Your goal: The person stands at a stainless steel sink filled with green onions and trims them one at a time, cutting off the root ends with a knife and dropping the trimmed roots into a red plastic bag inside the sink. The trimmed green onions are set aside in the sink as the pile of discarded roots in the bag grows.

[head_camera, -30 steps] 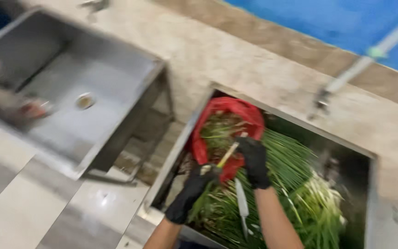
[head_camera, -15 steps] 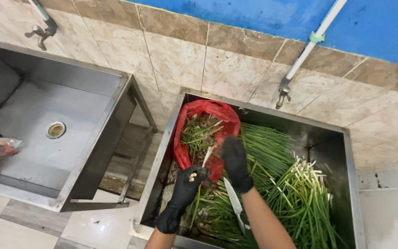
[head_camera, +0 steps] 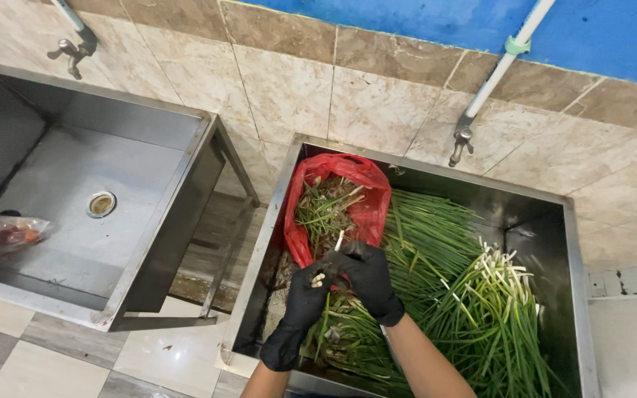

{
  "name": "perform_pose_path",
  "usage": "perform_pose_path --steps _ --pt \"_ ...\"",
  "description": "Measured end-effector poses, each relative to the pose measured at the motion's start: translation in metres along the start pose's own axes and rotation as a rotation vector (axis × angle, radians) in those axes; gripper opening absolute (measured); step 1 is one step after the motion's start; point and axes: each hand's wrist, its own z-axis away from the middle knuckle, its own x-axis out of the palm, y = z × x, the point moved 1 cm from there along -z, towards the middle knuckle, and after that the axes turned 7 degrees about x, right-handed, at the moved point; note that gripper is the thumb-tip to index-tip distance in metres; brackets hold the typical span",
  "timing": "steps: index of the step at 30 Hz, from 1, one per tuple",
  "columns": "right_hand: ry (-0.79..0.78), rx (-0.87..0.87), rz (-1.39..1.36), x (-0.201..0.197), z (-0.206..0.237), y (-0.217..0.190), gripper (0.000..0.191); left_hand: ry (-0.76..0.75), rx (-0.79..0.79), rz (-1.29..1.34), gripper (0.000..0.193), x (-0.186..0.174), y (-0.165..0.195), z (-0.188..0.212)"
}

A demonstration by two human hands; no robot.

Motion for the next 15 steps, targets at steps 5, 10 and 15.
perform_pose_path --steps 5,10,15 --pt "0.102 -0.326 -0.046 -0.038 -0.024 0.046 0.021 -0.124 -0.048 0.247 0.025 -0.001 0.005 0.0" --pt "0.203 -0.519 -0.266 -0.072 -0.049 0.056 0.04 -0.114 -0.107 0.19 0.027 -0.003 0.008 0.0" --pt "0.063 -0.218 -0.016 -0.052 -0.043 0.019 0.015 -0.113 -0.143 0.178 0.025 -0.005 -0.012 0.003"
